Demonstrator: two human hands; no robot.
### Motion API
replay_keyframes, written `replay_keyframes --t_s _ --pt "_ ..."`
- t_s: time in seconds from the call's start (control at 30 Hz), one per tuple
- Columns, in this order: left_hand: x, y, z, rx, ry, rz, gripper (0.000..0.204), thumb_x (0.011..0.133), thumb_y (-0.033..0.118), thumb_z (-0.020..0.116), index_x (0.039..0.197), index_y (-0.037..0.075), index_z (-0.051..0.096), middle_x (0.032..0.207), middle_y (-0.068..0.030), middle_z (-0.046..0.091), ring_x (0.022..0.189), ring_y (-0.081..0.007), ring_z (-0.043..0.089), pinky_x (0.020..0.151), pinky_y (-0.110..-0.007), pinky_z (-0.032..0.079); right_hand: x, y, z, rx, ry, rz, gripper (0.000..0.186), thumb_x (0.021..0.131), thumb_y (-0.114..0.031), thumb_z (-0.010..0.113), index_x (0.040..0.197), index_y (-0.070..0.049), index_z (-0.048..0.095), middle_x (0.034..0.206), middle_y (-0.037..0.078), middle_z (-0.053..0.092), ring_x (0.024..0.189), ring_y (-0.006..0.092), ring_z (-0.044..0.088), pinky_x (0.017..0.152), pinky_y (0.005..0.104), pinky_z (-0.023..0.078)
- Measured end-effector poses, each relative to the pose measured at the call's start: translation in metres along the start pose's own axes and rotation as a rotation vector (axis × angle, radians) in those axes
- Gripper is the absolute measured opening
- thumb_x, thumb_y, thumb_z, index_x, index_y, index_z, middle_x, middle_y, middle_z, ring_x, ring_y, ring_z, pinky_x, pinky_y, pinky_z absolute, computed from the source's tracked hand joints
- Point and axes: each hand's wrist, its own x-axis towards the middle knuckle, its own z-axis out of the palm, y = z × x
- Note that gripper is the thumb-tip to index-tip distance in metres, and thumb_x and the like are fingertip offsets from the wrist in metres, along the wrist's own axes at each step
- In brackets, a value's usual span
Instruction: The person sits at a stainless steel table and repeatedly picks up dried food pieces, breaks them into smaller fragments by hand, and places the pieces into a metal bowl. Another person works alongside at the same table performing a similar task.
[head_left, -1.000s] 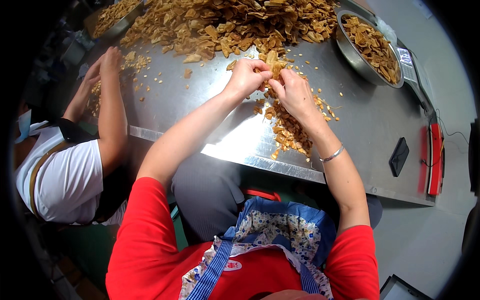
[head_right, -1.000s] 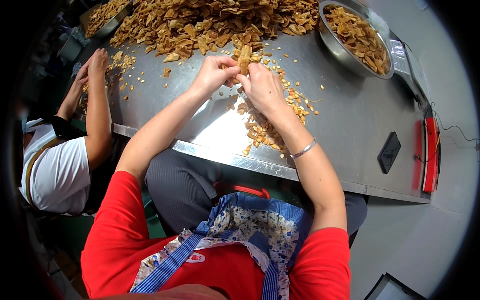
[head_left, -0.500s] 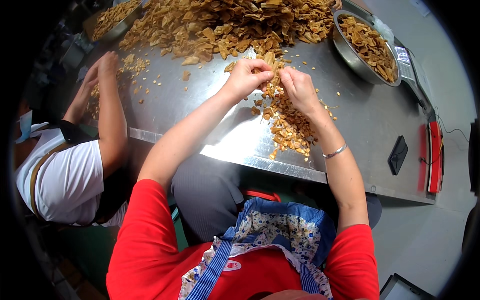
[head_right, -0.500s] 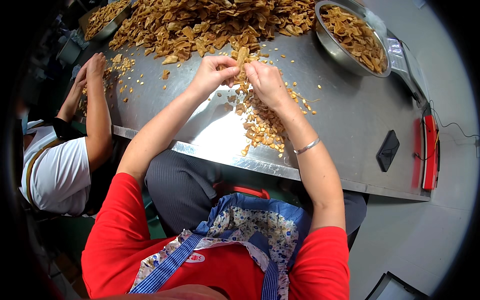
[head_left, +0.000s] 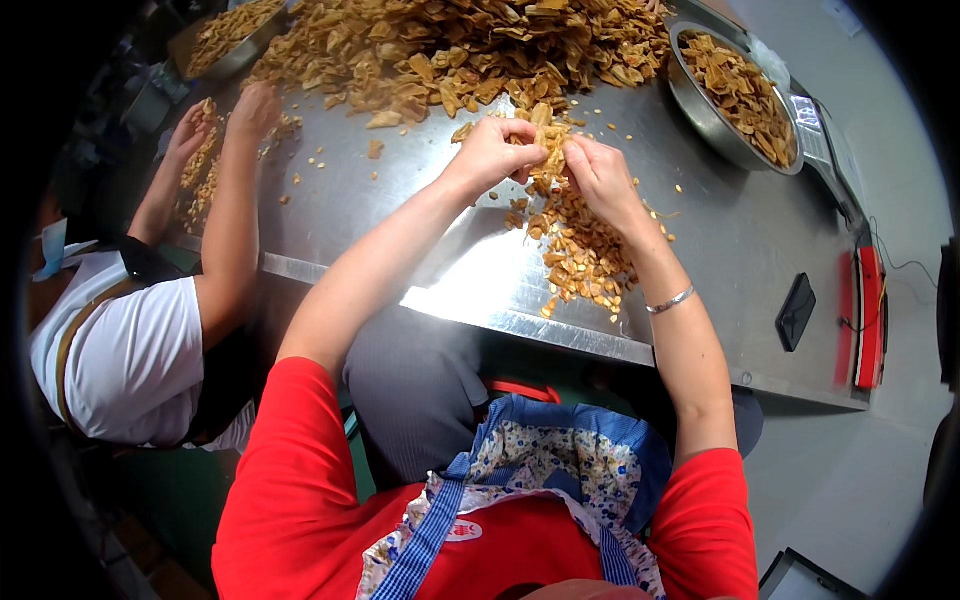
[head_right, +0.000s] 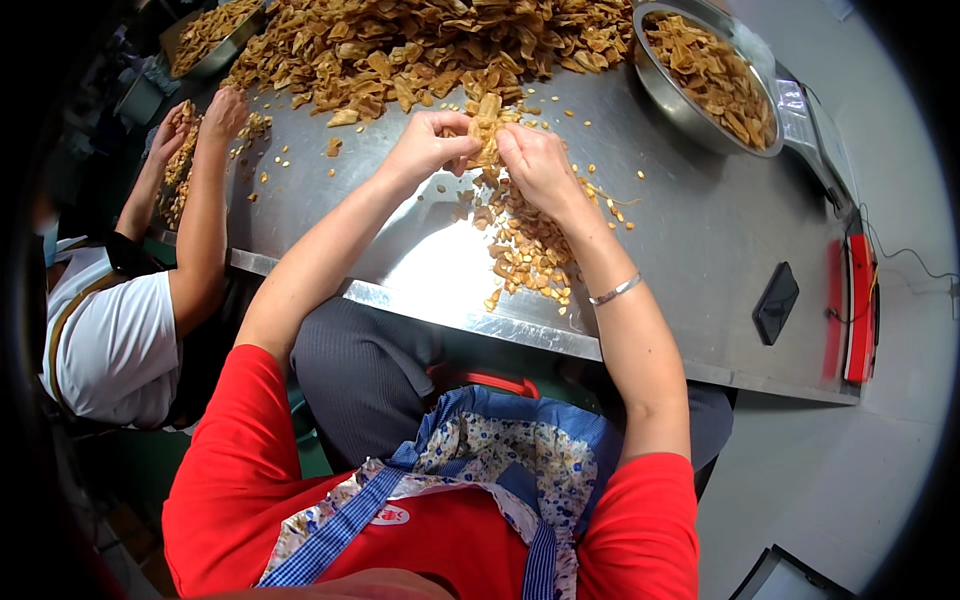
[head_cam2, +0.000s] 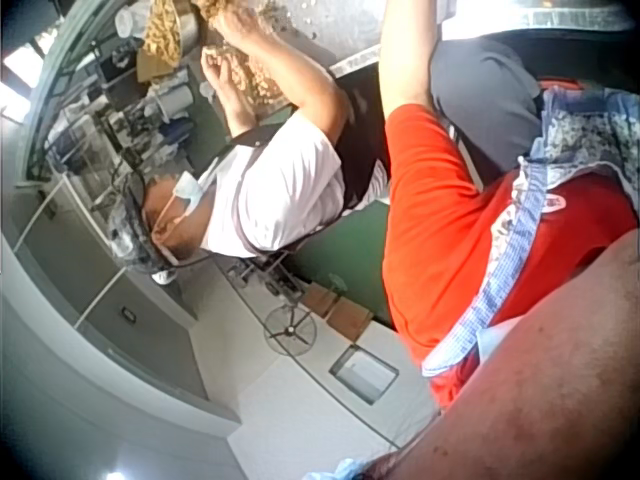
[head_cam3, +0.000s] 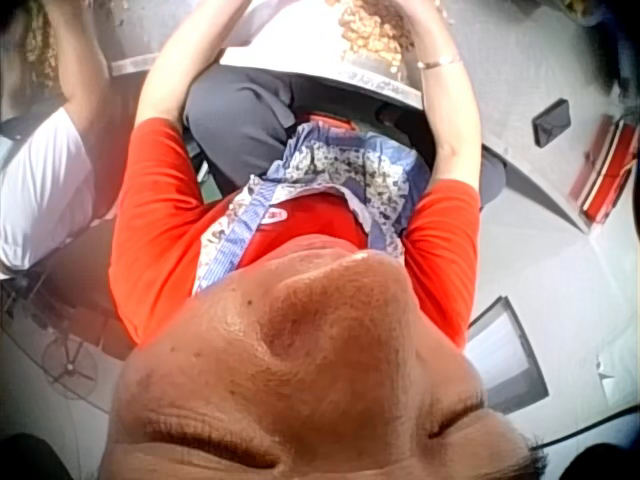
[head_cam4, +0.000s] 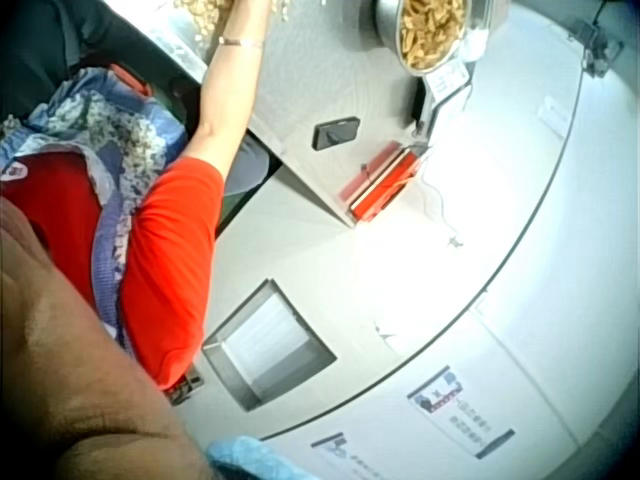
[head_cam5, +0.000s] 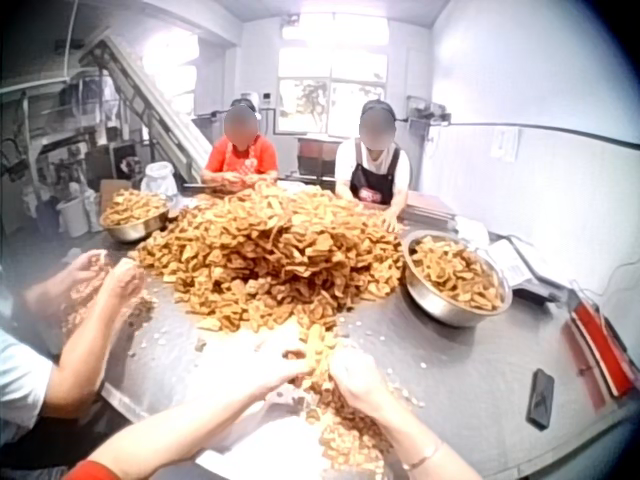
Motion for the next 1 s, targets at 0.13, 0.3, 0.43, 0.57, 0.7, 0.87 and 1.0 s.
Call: replay_keyframes --t_s 0.13,0.3,0.43,0.57,0.7,0.87,1.0 --pt "-0.001 0.002 -0.002 0.027 -0.036 -0.076 0.013 0.076 0.011 0.059 0.084 0.001 0.060 0.061 -0.0003 0.054 0.048 -0.0073 0.050 0.044 -0.020 0.037 -0.001 -0.004 -0.002 0.185 -0.100 0.257 0.033 0.087 -0.026 0.040 0.072 0.002 0.052 0.059 0.010 0.052 0.055 0.0214 0.051 0.051 0.0328 0.039" --pt "-0.002 0.000 0.005 0.061 0.024 -0.063 0.012 0.078 0.010 0.057 0.085 0.000 0.060 0.062 -0.0006 0.054 0.050 -0.0064 0.051 0.047 -0.020 0.042 0.001 0.005 0.006 0.055 0.028 0.112 0.033 0.086 -0.026 0.040 0.072 0.001 0.051 0.061 0.008 0.053 0.051 0.0152 0.049 0.047 0.0292 0.038" --pt "0.000 -0.005 0.005 0.096 0.122 0.008 0.014 0.079 0.008 0.055 0.088 -0.002 0.060 0.064 -0.0016 0.055 0.052 -0.0070 0.052 0.048 -0.021 0.044 0.002 0.007 0.005 0.162 -0.031 0.283 0.026 0.086 -0.023 0.042 0.074 -0.001 0.050 0.062 0.004 0.052 0.050 0.0086 0.046 0.045 0.0228 0.037" --pt "0.000 -0.005 0.004 -0.109 0.108 -0.030 0.013 0.079 0.006 0.055 0.088 -0.003 0.058 0.066 -0.0034 0.056 0.052 -0.0090 0.052 0.048 -0.021 0.043 0.002 0.007 0.007 0.716 -0.041 0.460 0.018 0.084 -0.018 0.047 0.076 -0.003 0.049 0.062 0.002 0.051 0.050 0.0066 0.045 0.046 0.0203 0.037" --pt "0.003 -0.009 0.003 -0.431 0.007 -0.024 0.010 0.078 0.005 0.056 0.085 -0.003 0.057 0.069 -0.0052 0.056 0.052 -0.0107 0.053 0.050 -0.022 0.043 0.003 0.000 0.005 0.738 0.127 0.505 0.014 0.080 -0.013 0.055 0.075 -0.003 0.049 0.061 0.000 0.050 0.050 0.0076 0.046 0.046 0.0223 0.038" --pt "0.002 -0.009 0.003 -0.428 0.052 -0.061 0.007 0.077 0.005 0.056 0.081 -0.001 0.057 0.064 -0.0035 0.054 0.051 -0.0098 0.053 0.047 -0.021 0.043 0.002 -0.007 0.004 -0.004 0.244 0.104 0.015 0.076 -0.012 0.059 0.076 0.000 0.050 0.061 0.006 0.052 0.054 0.0129 0.052 0.050 0.0280 0.041" --pt "0.002 -0.009 0.000 -0.314 0.081 -0.068 0.009 0.079 0.008 0.055 0.082 0.000 0.056 0.066 -0.0048 0.056 0.051 -0.0104 0.054 0.048 -0.022 0.043 0.001 -0.010 0.002 0.015 0.116 0.139 0.017 0.076 -0.014 0.059 0.079 0.001 0.052 0.062 0.010 0.056 0.055 0.0155 0.054 0.052 0.0299 0.043"
